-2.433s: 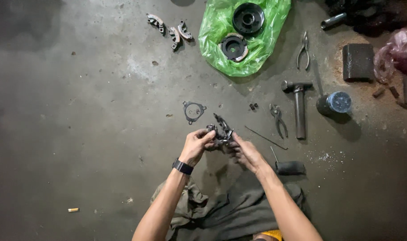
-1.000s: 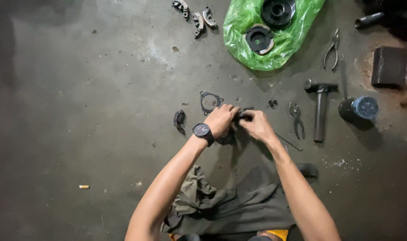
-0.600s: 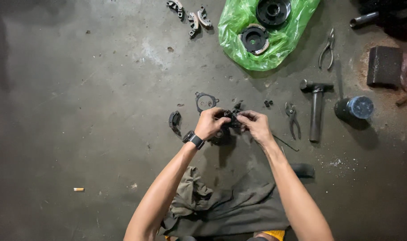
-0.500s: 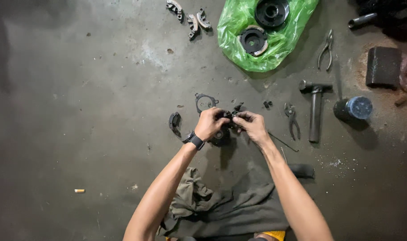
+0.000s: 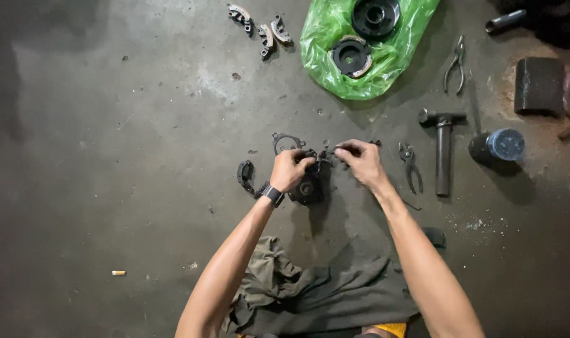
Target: Disassembling and inspecting a motorcycle centrifugal clutch assembly on a workshop floor.
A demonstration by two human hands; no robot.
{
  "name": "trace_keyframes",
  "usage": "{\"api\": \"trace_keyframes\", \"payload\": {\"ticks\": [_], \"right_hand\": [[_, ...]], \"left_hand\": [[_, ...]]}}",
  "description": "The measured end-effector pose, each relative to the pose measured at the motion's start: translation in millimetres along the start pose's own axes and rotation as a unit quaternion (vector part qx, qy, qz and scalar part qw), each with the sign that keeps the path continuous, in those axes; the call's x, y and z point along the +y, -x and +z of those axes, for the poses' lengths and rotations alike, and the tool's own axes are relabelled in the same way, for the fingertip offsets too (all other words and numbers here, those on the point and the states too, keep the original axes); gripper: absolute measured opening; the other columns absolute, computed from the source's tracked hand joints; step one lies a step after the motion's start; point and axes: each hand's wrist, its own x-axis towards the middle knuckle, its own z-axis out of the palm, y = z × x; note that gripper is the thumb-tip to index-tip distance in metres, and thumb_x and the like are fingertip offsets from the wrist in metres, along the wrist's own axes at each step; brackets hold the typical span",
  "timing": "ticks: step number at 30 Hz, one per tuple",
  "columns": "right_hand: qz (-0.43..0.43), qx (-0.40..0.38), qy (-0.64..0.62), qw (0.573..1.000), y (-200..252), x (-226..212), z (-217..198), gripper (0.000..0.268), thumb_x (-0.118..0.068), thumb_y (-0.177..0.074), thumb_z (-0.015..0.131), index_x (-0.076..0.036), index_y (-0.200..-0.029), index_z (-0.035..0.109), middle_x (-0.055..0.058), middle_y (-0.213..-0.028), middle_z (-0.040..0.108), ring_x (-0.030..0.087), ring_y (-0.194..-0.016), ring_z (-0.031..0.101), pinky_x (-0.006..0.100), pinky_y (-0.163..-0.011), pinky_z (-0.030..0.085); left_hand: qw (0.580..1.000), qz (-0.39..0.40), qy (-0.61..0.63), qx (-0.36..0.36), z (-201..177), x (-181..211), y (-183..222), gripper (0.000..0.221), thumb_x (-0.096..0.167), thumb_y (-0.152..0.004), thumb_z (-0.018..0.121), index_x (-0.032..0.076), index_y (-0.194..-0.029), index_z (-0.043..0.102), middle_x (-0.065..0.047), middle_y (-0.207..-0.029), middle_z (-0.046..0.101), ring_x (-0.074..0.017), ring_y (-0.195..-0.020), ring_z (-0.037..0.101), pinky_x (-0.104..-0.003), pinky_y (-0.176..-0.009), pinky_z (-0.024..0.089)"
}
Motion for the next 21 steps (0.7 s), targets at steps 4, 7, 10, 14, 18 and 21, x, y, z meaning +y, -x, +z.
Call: {"api": "trace_keyframes", "payload": {"ticks": [4, 7, 10, 14, 18, 21], "right_hand": [[0.002, 0.017, 0.191, 0.981, 22.4, 32.6, 3.6, 0.023, -0.017, -0.087, 0.076, 0.000, -0.102, 0.077, 0.007, -0.091, 0.076, 0.013, -0.080, 0.071, 0.031, -0.074, 0.057], [-0.091, 0.097, 0.277, 0.952, 38.2, 28.8, 12.1, 0.028, -0.022, -0.085, 0.080, 0.001, -0.102, 0.080, 0.019, -0.099, 0.073, 0.026, -0.087, 0.068, 0.040, -0.076, 0.056], [0.189, 0.119, 0.099, 0.970, 43.0, 43.1, 24.7, 0.034, -0.032, -0.103, 0.069, -0.002, -0.111, 0.080, 0.020, -0.103, 0.081, 0.032, -0.090, 0.074, 0.046, -0.081, 0.056], [0.232, -0.059, -0.537, 0.808, 41.9, 39.4, 41.9, 0.039, -0.028, -0.086, 0.073, -0.005, -0.117, 0.071, 0.008, -0.113, 0.076, 0.021, -0.099, 0.073, 0.037, -0.089, 0.057], [0.237, 0.013, -0.573, 0.784, 39.2, 34.2, 43.1, 0.033, -0.027, -0.091, 0.077, -0.006, -0.114, 0.066, 0.007, -0.106, 0.072, 0.020, -0.091, 0.071, 0.037, -0.085, 0.056], [0.221, 0.004, -0.490, 0.843, 41.8, 40.7, 45.7, 0.031, -0.018, -0.087, 0.081, -0.004, -0.111, 0.068, 0.008, -0.101, 0.070, 0.018, -0.088, 0.068, 0.035, -0.080, 0.055]], "left_hand": [[0.998, 0.028, 0.046, 0.015, 1.7, -5.4, -6.5, 0.033, 0.026, -0.087, 0.075, 0.000, -0.108, 0.077, -0.017, -0.097, 0.079, -0.0235, -0.087, 0.077, -0.035, -0.078, 0.058], [0.995, 0.013, 0.098, 0.015, 1.2, 0.6, -10.7, 0.032, 0.025, -0.089, 0.076, -0.002, -0.106, 0.076, -0.012, -0.090, 0.079, -0.0151, -0.080, 0.072, -0.033, -0.074, 0.056], [0.989, -0.027, 0.143, -0.013, -1.3, 13.8, -10.7, 0.032, 0.024, -0.094, 0.074, -0.005, -0.107, 0.076, -0.009, -0.082, 0.073, -0.0113, -0.073, 0.063, -0.031, -0.068, 0.052], [0.955, -0.073, 0.281, -0.054, -1.8, 27.7, -2.7, 0.034, 0.023, -0.096, 0.072, -0.005, -0.116, 0.073, -0.003, -0.092, 0.073, -0.0076, -0.078, 0.063, -0.026, -0.070, 0.053], [0.917, -0.110, 0.376, -0.072, -14.4, 23.7, 16.8, 0.037, 0.023, -0.096, 0.070, -0.003, -0.122, 0.071, 0.000, -0.100, 0.074, -0.0061, -0.081, 0.064, -0.023, -0.072, 0.054], [0.930, -0.096, 0.350, -0.057, -20.6, 6.0, 26.2, 0.037, 0.022, -0.095, 0.071, -0.004, -0.121, 0.072, -0.001, -0.100, 0.074, -0.0059, -0.081, 0.063, -0.023, -0.070, 0.052]]}}
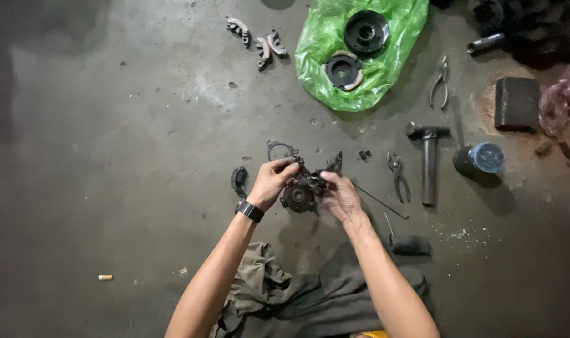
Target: Disassembling and inspecting a motorcycle centrifugal clutch assembly on a workshop floor.
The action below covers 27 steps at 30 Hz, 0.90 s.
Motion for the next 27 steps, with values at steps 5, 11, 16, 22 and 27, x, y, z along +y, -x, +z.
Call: {"api": "trace_keyframes", "payload": {"ticks": [5, 11, 16, 22, 27], "right_hand": [[0.012, 0.004, 0.054, 0.998, 9.3, 5.1, 18.1, 0.025, -0.013, -0.082, 0.080, -0.007, -0.101, 0.066, 0.006, -0.094, 0.071, 0.018, -0.086, 0.070, 0.036, -0.078, 0.058], [-0.058, 0.003, 0.275, 0.960, 8.4, -5.6, 15.7, 0.030, -0.014, -0.086, 0.082, 0.002, -0.107, 0.068, 0.008, -0.089, 0.071, 0.017, -0.076, 0.065, 0.034, -0.067, 0.051], [-0.145, 0.049, 0.545, 0.825, -2.8, -21.9, 16.6, 0.034, -0.016, -0.081, 0.084, 0.007, -0.103, 0.072, 0.010, -0.084, 0.073, 0.012, -0.074, 0.063, 0.033, -0.067, 0.053], [-0.194, -0.057, 0.682, 0.703, 10.7, -45.8, 60.4, 0.042, -0.015, -0.078, 0.078, 0.004, -0.114, 0.071, 0.022, -0.098, 0.077, 0.010, -0.089, 0.067, 0.037, -0.078, 0.054], [-0.135, -0.042, 0.670, 0.729, 16.2, -69.0, 70.7, 0.042, -0.012, -0.073, 0.078, 0.006, -0.108, 0.064, 0.012, -0.089, 0.071, 0.021, -0.081, 0.068, 0.037, -0.075, 0.056]], "left_hand": [[0.995, 0.008, -0.097, 0.031, -18.2, -25.7, 5.4, 0.038, 0.023, -0.096, 0.073, -0.006, -0.121, 0.073, -0.006, -0.096, 0.074, -0.0106, -0.078, 0.063, -0.028, -0.069, 0.051], [0.877, 0.080, -0.464, 0.100, -48.0, -40.9, 12.7, 0.030, 0.017, -0.092, 0.070, 0.001, -0.118, 0.072, -0.021, -0.104, 0.072, -0.0334, -0.098, 0.066, -0.044, -0.084, 0.054], [0.760, 0.143, -0.623, 0.120, -29.3, 0.7, 28.0, 0.038, 0.009, -0.089, 0.064, 0.006, -0.127, 0.066, -0.024, -0.130, 0.060, -0.0399, -0.122, 0.056, -0.050, -0.098, 0.048], [0.778, 0.318, -0.531, -0.112, 17.3, 33.9, 23.8, 0.056, 0.004, -0.087, 0.065, 0.003, -0.142, 0.053, -0.020, -0.141, 0.057, -0.0363, -0.130, 0.052, -0.046, -0.097, 0.045], [0.845, 0.233, -0.472, -0.092, -3.4, -22.9, -21.0, 0.044, 0.010, -0.082, 0.076, 0.001, -0.125, 0.070, -0.021, -0.114, 0.069, -0.0351, -0.107, 0.064, -0.040, -0.093, 0.052]]}}
